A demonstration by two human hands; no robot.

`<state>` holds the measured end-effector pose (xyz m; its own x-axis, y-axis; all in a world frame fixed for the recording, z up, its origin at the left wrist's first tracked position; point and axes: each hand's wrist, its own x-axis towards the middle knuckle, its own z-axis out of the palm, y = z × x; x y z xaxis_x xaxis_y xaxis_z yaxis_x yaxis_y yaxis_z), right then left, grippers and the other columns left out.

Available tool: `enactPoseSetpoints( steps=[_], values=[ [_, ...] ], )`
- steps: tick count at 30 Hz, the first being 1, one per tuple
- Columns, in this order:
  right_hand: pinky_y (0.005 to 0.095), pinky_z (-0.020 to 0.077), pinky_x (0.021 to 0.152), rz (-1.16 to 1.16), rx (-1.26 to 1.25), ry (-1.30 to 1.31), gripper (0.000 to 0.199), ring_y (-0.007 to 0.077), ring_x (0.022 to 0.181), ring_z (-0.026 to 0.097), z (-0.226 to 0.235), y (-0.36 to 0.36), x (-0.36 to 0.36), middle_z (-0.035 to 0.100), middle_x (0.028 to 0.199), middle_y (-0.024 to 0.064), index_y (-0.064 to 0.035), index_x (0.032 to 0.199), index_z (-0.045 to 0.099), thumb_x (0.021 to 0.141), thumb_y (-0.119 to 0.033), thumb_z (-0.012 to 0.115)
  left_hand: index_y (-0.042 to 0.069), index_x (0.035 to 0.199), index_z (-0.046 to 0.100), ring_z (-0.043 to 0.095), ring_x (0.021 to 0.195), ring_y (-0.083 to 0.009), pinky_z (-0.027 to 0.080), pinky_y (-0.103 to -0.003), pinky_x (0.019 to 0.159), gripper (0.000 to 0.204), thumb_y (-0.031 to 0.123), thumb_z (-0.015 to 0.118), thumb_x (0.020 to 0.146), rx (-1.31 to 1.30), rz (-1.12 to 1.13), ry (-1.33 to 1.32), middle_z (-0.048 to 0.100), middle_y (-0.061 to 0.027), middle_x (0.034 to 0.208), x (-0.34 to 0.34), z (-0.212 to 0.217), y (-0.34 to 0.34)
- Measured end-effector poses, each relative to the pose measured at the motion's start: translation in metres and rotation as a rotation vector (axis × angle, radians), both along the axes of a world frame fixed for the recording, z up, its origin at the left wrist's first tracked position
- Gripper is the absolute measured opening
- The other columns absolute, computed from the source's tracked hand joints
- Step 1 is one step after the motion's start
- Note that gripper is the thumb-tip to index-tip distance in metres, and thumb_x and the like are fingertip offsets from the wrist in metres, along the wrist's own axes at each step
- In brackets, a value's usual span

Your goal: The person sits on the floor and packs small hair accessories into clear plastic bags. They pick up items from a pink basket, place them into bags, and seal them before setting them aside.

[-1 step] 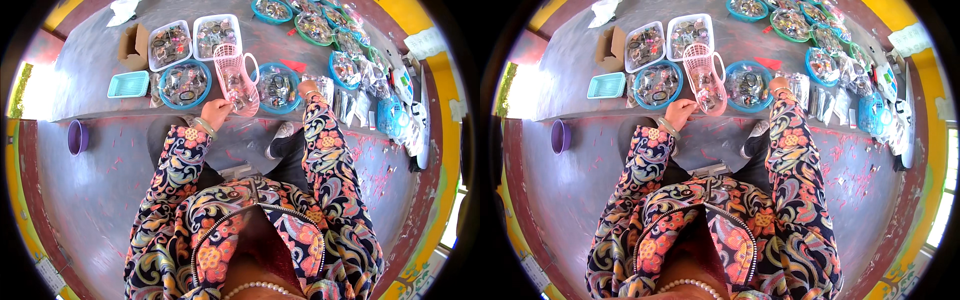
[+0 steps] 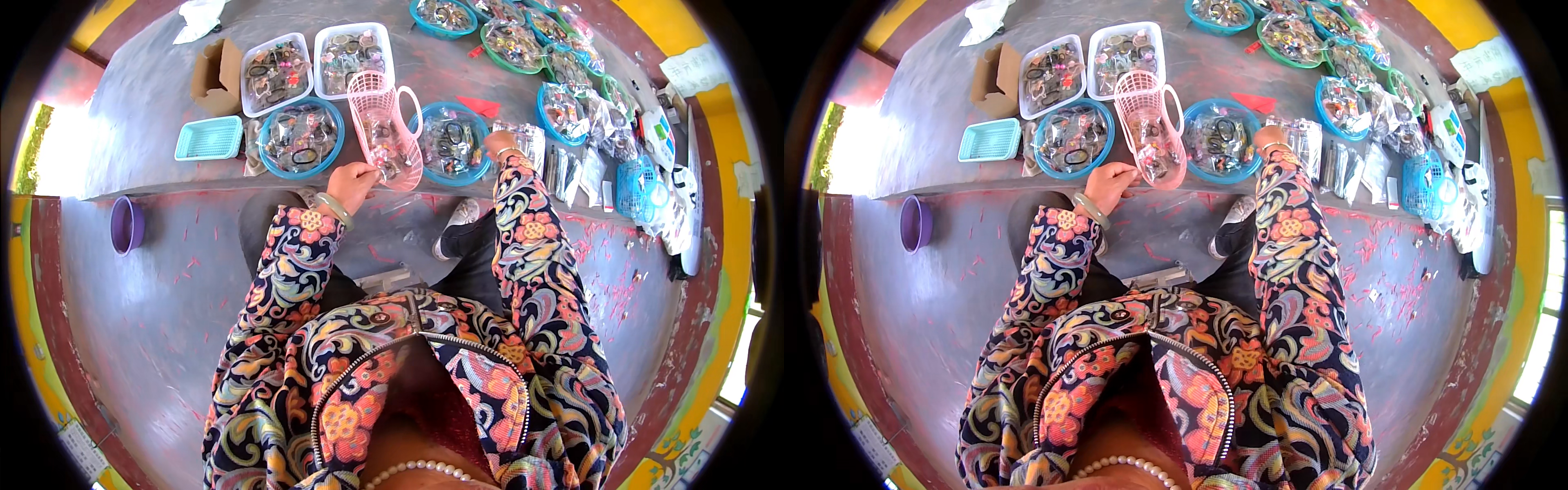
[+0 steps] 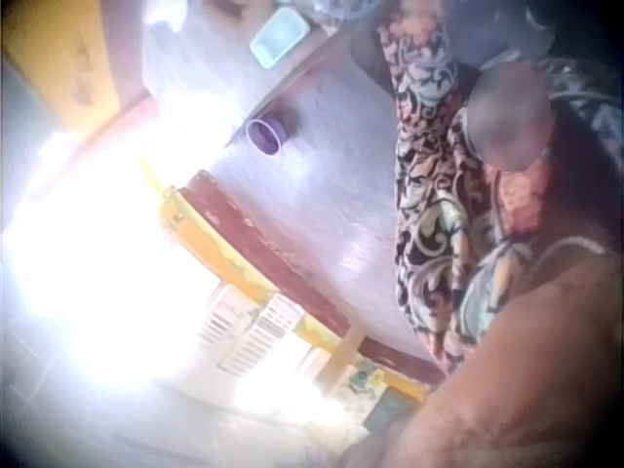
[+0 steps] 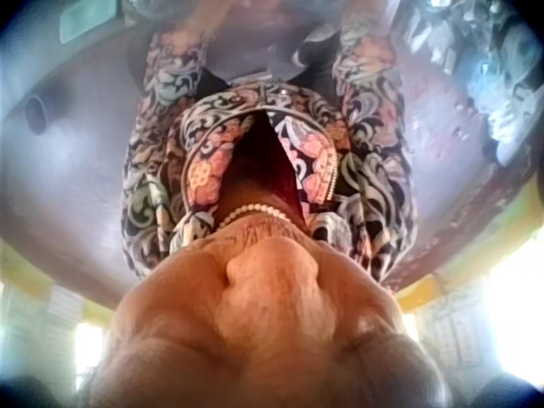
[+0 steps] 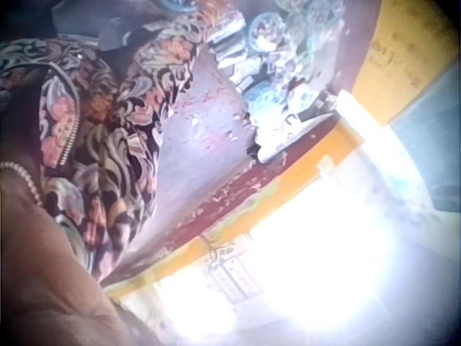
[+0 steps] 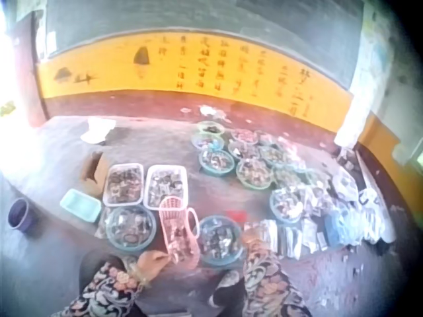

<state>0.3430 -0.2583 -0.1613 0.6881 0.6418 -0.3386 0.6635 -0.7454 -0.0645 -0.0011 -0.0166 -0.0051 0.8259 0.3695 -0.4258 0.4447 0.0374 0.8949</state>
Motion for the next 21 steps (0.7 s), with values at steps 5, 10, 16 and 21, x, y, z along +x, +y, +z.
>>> enactPoseSetpoints(
  steps=[5, 10, 16, 21],
  values=[
    [0.0368, 0.0478, 0.066, -0.055, -0.104, -0.068, 0.015, 0.0305, 0.073, 0.060, -0.025, 0.000, -0.003, 0.061, 0.077, 0.0157, -0.0061, 0.074, 0.065, 0.063, -0.016, 0.061, -0.003, 0.085, 0.061, 0.056, 0.061, -0.0099, 0.049, -0.023, 0.054, 0.022, 0.017, 0.055, 0.078, -0.027, 0.033, -0.052, 0.061, -0.0053, 0.071, 0.008, 0.001, -0.010],
    [0.0367, 0.0467, 0.070, -0.303, -0.087, 0.166, 0.025, 0.0334, 0.079, 0.059, 0.010, 0.038, -0.034, 0.060, 0.082, 0.0198, 0.0010, 0.080, 0.063, 0.070, -0.020, 0.055, -0.001, 0.089, 0.060, 0.058, 0.069, -0.0107, 0.047, -0.023, 0.057, 0.022, 0.017, 0.053, 0.080, -0.009, 0.001, 0.010, 0.061, -0.0054, 0.078, 0.003, -0.002, -0.008],
    [0.0381, 0.0446, 0.076, -0.339, -0.087, 0.155, 0.027, 0.0329, 0.089, 0.056, -0.017, 0.026, -0.026, 0.058, 0.093, 0.0190, -0.0011, 0.085, 0.063, 0.075, -0.020, 0.047, 0.000, 0.093, 0.059, 0.058, 0.076, -0.0115, 0.047, -0.023, 0.059, 0.022, 0.018, 0.053, 0.081, -0.035, -0.061, 0.024, 0.062, -0.0054, 0.083, 0.009, -0.002, -0.012],
    [0.0344, 0.0461, 0.073, -0.119, -0.170, 0.001, 0.025, 0.0297, 0.085, 0.058, 0.015, 0.044, -0.022, 0.060, 0.088, 0.0192, 0.0001, 0.081, 0.063, 0.072, -0.020, 0.052, -0.002, 0.089, 0.059, 0.058, 0.071, -0.0126, 0.048, -0.024, 0.058, 0.022, 0.017, 0.053, 0.080, -0.020, -0.011, -0.008, 0.061, -0.0060, 0.079, 0.003, -0.002, -0.009]
  ],
)
